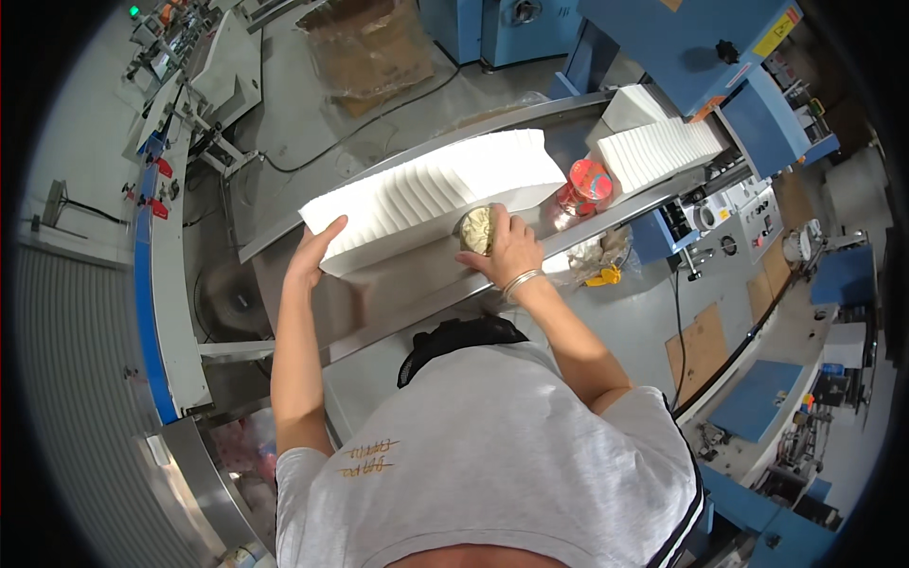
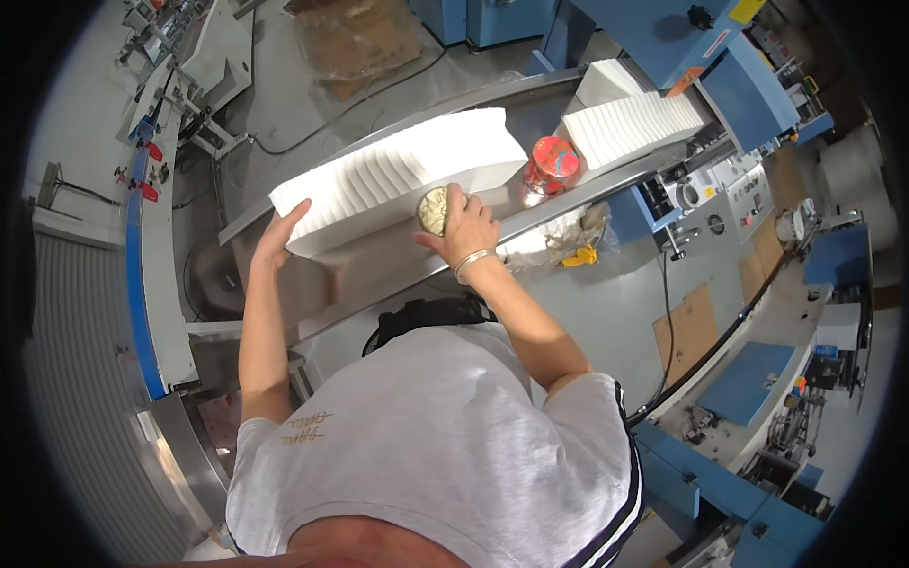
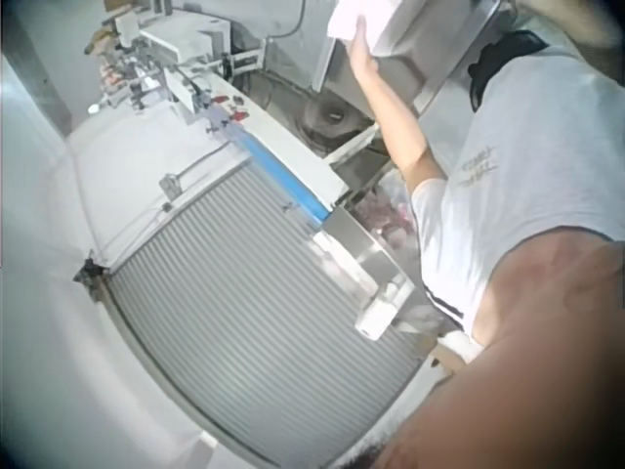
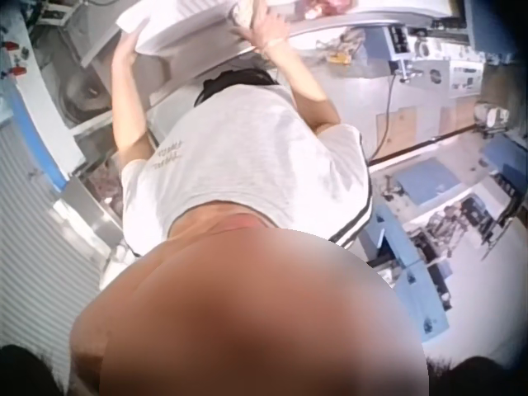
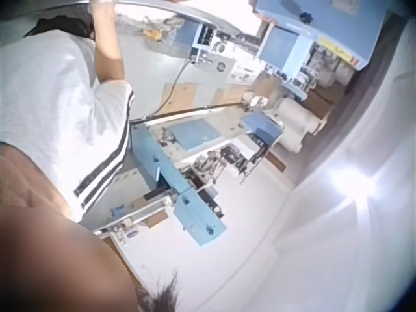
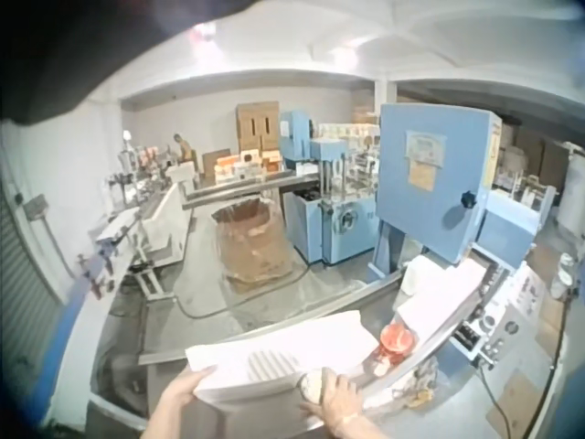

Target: Placing individual paper sheets from a stack onto a moving conveyor belt in a production facility.

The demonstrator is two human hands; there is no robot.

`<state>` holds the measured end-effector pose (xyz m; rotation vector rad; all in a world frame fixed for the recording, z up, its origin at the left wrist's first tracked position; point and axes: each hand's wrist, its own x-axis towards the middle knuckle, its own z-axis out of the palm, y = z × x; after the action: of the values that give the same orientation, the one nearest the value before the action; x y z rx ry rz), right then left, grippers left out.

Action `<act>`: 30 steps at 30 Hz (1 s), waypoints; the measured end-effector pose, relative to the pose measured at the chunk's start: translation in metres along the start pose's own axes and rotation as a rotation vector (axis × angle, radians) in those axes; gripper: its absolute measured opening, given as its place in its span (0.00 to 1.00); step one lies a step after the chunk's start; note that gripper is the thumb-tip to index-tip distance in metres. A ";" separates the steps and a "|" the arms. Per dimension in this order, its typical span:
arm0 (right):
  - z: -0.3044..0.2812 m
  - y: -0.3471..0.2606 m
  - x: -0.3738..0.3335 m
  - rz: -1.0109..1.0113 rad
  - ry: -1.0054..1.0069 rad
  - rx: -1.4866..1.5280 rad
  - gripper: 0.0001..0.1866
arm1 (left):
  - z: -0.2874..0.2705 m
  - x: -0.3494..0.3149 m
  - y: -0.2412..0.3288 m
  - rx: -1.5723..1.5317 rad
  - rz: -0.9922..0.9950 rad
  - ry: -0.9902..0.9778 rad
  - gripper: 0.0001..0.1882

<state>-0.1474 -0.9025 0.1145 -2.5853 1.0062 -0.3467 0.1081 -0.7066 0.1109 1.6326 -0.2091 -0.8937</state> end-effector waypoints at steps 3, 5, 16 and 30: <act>0.003 0.011 0.007 0.024 -0.019 0.128 0.42 | 0.013 0.004 0.011 0.012 -0.045 -0.004 0.46; -0.008 0.016 0.011 -0.016 -0.045 0.165 0.41 | 0.023 0.003 0.019 0.011 -0.080 0.014 0.46; -0.129 0.127 0.172 -0.111 0.459 0.108 0.45 | 0.011 0.007 0.005 0.012 -0.071 0.063 0.47; -0.086 0.165 0.231 0.074 -0.179 -0.373 0.25 | 0.023 0.003 0.012 0.018 -0.109 0.122 0.48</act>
<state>-0.1113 -1.1947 0.1500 -2.8282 1.1913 0.1024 0.0988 -0.7291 0.1202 1.7225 -0.0440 -0.8725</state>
